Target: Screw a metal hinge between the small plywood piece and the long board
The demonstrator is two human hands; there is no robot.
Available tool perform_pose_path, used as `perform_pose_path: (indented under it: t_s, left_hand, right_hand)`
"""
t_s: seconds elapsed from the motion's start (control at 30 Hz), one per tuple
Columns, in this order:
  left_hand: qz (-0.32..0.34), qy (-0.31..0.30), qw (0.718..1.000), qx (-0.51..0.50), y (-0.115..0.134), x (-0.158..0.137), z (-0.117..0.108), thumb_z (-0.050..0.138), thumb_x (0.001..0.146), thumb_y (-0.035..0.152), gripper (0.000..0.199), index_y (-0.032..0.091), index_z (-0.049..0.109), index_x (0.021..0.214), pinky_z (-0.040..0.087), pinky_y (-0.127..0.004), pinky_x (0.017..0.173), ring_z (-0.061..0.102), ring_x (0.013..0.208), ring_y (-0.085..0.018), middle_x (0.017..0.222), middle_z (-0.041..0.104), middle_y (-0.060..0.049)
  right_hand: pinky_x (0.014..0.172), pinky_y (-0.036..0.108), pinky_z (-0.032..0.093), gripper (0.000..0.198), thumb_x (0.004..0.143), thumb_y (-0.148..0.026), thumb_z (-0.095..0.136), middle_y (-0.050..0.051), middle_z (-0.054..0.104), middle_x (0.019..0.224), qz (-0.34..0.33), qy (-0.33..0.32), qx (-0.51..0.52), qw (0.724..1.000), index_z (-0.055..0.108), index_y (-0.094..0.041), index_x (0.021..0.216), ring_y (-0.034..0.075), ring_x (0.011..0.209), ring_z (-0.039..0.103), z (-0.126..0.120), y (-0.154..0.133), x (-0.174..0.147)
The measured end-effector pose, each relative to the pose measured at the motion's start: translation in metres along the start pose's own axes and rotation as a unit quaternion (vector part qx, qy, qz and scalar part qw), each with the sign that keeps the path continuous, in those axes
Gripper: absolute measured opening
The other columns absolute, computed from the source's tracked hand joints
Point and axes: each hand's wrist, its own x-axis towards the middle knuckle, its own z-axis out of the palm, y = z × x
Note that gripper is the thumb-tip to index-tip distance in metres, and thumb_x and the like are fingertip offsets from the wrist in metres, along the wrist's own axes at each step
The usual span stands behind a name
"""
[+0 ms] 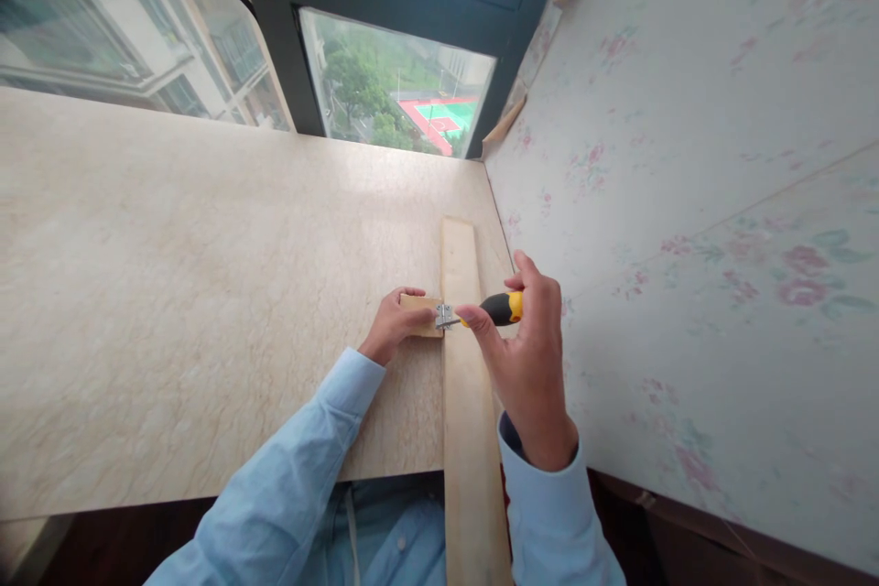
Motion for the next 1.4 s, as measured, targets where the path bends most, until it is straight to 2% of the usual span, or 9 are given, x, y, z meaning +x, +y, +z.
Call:
perform_pose_path:
  t_s: [0.1,0.2,0.37,0.5,0.77,0.93,1.03,1.27,1.4]
  left_hand:
    - [-0.002,-0.004,1.0,-0.004,-0.001,0.001,0.0,0.082,0.05,0.014,0.047,0.015,0.06,0.092,0.048,-0.025,0.056,0.059,0.063,-0.015,0.076,0.065,-0.004]
    - [-0.002,-0.003,1.0,-0.005,-0.002,0.003,0.0,0.081,0.051,0.015,0.046,0.015,0.059,0.092,0.048,-0.025,0.056,0.06,0.064,-0.015,0.076,0.065,-0.004]
    - [-0.003,-0.007,1.0,-0.003,-0.002,0.003,-0.001,0.081,0.051,0.014,0.047,0.015,0.059,0.093,0.048,-0.025,0.055,0.06,0.062,-0.015,0.076,0.066,-0.005]
    - [0.0,-0.002,1.0,-0.002,-0.002,0.001,-0.001,0.082,0.051,0.015,0.047,0.015,0.06,0.092,0.048,-0.024,0.055,0.059,0.062,-0.015,0.076,0.065,-0.004]
    - [0.019,0.005,1.0,0.002,-0.004,-0.001,0.0,0.081,0.053,0.017,0.046,0.015,0.059,0.094,0.049,-0.025,0.056,0.06,0.064,-0.015,0.077,0.065,-0.004]
    - [0.028,0.002,1.0,0.002,-0.006,-0.001,0.0,0.079,0.054,0.017,0.047,0.014,0.058,0.096,0.049,-0.025,0.055,0.06,0.065,-0.016,0.078,0.064,-0.005]
    - [0.03,0.004,1.0,-0.001,-0.008,0.0,0.0,0.08,0.054,0.018,0.047,0.015,0.058,0.096,0.049,-0.025,0.056,0.061,0.066,-0.016,0.078,0.065,-0.005]
    - [0.013,-0.003,1.0,-0.016,-0.006,0.001,-0.001,0.079,0.055,0.018,0.044,0.015,0.058,0.094,0.05,-0.026,0.056,0.061,0.064,-0.016,0.077,0.065,-0.004]
    - [0.004,-0.007,1.0,-0.026,-0.002,0.001,-0.001,0.078,0.057,0.019,0.041,0.015,0.058,0.092,0.049,-0.026,0.055,0.06,0.062,-0.015,0.076,0.064,-0.004]
  right_hand:
    - [0.108,0.056,0.038,0.075,0.087,-0.035,0.06,0.01,0.039,0.145,0.002,-0.058,0.086,0.995,0.019,-0.033,0.149,0.028,0.13,0.044,0.001,0.0,-0.006]
    - [0.111,0.056,0.034,0.071,0.088,-0.029,0.055,0.006,0.03,0.153,0.008,-0.101,0.133,0.986,0.018,-0.036,0.149,0.028,0.139,0.035,0.0,-0.002,-0.01]
    - [0.101,0.05,0.046,0.053,0.089,-0.033,0.058,0.006,0.06,0.118,0.004,-0.073,0.065,0.995,0.039,-0.033,0.139,0.025,0.112,0.058,0.001,-0.003,-0.002]
    - [0.095,0.051,0.048,0.056,0.082,-0.044,0.068,0.006,0.061,0.102,0.009,-0.002,-0.023,1.0,0.048,-0.028,0.132,0.026,0.098,0.059,0.002,0.003,0.005]
    - [0.11,0.052,0.037,0.062,0.091,-0.028,0.052,0.006,0.035,0.151,0.01,-0.087,0.153,0.984,0.025,-0.035,0.147,0.025,0.136,0.04,-0.005,0.002,-0.011]
    - [0.098,0.048,0.049,0.055,0.088,-0.034,0.062,0.006,0.063,0.112,-0.007,-0.053,0.052,0.997,0.041,-0.03,0.139,0.023,0.103,0.061,-0.005,0.002,-0.007]
    - [0.094,0.048,0.049,0.055,0.082,-0.038,0.07,0.004,0.063,0.095,0.002,0.018,-0.003,1.0,0.048,-0.027,0.132,0.022,0.093,0.061,-0.001,0.005,-0.003]
    - [0.107,0.053,0.04,0.068,0.088,-0.029,0.057,0.01,0.038,0.146,-0.009,-0.049,0.17,0.984,0.023,-0.033,0.146,0.025,0.133,0.043,0.004,0.012,-0.005]
    - [0.099,0.046,0.049,0.057,0.091,-0.031,0.056,0.009,0.053,0.133,0.006,-0.081,0.152,0.985,0.032,-0.032,0.142,0.022,0.116,0.058,-0.001,0.009,-0.005]
